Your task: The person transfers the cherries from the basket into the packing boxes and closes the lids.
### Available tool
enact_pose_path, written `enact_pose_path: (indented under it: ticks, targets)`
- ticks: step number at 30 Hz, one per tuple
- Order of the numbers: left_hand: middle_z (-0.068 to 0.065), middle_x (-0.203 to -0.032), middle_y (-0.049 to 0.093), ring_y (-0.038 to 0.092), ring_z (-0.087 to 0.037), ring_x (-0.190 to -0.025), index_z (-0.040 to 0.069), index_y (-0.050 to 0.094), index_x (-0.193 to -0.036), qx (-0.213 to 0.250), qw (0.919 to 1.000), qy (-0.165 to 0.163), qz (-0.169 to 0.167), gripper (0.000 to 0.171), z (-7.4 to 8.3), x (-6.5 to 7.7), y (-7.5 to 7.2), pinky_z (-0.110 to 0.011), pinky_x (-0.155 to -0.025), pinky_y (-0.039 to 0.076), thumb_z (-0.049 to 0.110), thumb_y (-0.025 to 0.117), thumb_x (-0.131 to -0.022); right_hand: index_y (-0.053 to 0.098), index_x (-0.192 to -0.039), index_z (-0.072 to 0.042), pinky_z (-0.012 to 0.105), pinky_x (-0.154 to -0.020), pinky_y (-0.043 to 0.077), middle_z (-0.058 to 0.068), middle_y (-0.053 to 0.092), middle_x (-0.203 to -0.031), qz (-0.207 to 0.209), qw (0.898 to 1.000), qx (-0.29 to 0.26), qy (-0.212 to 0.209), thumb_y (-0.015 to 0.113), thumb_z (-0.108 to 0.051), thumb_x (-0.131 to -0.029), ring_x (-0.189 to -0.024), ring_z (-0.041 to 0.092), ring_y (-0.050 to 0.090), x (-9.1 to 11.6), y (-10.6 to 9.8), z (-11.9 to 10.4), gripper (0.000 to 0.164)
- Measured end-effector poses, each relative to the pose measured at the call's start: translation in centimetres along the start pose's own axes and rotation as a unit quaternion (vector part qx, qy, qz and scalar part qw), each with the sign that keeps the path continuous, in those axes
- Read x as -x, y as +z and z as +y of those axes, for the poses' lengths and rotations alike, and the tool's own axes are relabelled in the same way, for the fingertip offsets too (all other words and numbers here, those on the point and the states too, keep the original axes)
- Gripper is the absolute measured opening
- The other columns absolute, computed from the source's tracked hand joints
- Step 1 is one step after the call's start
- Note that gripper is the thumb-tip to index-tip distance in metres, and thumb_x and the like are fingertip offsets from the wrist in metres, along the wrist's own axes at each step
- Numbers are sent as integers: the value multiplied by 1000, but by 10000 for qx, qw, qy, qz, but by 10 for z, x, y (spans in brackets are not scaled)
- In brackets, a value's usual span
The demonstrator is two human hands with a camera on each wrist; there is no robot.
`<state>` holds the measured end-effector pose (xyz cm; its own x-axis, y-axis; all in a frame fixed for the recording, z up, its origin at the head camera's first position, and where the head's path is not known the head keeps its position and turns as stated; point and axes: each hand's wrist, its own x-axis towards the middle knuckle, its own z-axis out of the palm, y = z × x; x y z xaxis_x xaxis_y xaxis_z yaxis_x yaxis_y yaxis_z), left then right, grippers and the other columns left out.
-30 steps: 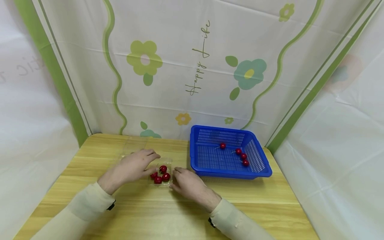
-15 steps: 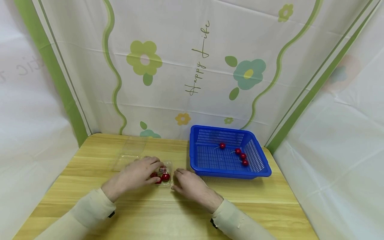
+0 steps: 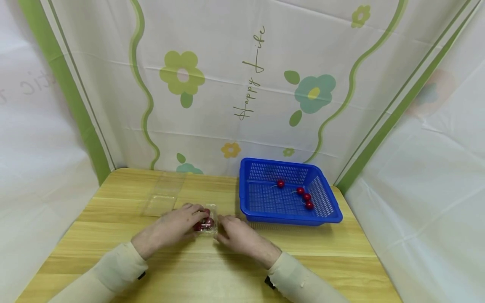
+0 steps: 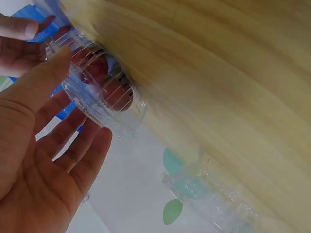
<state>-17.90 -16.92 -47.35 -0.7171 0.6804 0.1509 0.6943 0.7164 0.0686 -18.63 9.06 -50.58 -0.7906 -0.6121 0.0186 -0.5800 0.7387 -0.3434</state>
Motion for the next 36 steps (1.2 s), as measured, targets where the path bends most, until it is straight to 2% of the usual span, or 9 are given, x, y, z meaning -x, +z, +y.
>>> enact_pose_path:
  ticks: [4, 10, 13, 16, 19, 24, 26, 31, 36]
  targets:
    - [-16, -146, 76, 77, -37, -129, 5, 75, -150, -37, 9998, 122, 161, 60, -1, 1, 3, -53, -107, 73, 22, 98, -97, 46, -175, 8, 25, -95, 70, 12, 84, -129, 0, 9950, -991, 119, 74, -12, -114, -103, 9, 76, -3, 1, -1, 69]
    - [-15, -144, 77, 77, -35, -127, 5, 75, -149, -54, 9997, 134, 185, 57, 1, 0, 4, -50, -104, 73, 21, 98, -99, 34, -180, 7, 19, -65, 55, 8, 79, -108, -179, 9690, -2370, 675, 68, -5, -113, -72, 4, 60, -9, 2, -3, 76]
    - [-15, -143, 77, 77, -35, -126, 5, 76, -147, -94, 9996, 165, 222, 55, 1, 0, 4, -49, -102, 73, 21, 98, -99, 31, -182, 5, 19, -62, 48, 2, 68, -96, -249, 9538, -2873, 844, 65, -2, -111, -71, 6, 56, -12, 2, -4, 80]
    - [-14, -141, 77, 76, -35, -124, 5, 76, -146, -159, 9993, 198, 260, 55, 2, 1, 4, -48, -101, 73, 21, 98, -98, 27, -184, 2, 19, -64, 48, 0, 63, -94, -316, 9383, -3310, 952, 63, 1, -110, -74, 9, 59, -14, 3, -4, 83]
    - [-14, -139, 77, 76, -34, -121, 6, 76, -145, -295, 9986, 276, 355, 57, 1, 2, 5, -47, -100, 73, 23, 100, -96, 24, -186, -1, 20, -65, 53, 5, 67, -92, -394, 9158, -3849, 1078, 61, 4, -110, -72, 13, 64, -16, 5, -4, 84]
    - [-15, -141, 78, 77, -36, -122, 6, 76, -145, -338, 9981, 343, 384, 60, 0, 3, 4, -47, -99, 74, 25, 101, -94, 18, -189, -10, 26, -66, 64, 9, 66, -92, -504, 8549, -4953, 1460, 57, 9, -110, -70, 17, 69, -17, 7, -4, 90]
    - [-17, -145, 77, 76, -38, -126, 5, 75, -147, -105, 9991, 292, 284, 58, 2, 3, 1, -50, -101, 74, 22, 99, -97, 18, -189, -13, 28, -67, 66, 8, 63, -92, -491, 8378, -5197, 1602, 56, 11, -109, -71, 18, 68, -17, 8, -4, 92]
    - [-19, -148, 75, 75, -41, -133, 2, 75, -150, 611, 9980, 42, 175, 54, 0, 5, -5, -56, -110, 71, 14, 94, -101, 19, -189, -16, 28, -66, 68, 7, 61, -92, -401, 8239, -5369, 1771, 57, 13, -107, -72, 18, 68, -17, 10, -4, 95]
    - [-21, -146, 74, 74, -43, -131, 2, 76, -148, 783, 9950, -531, 322, 50, -3, 12, -3, -62, -110, 69, 15, 92, -102, 17, -190, -16, 27, -67, 68, 7, 61, -95, -309, 8165, -5461, 1848, 56, 13, -107, -75, 19, 69, -17, 11, -3, 96]
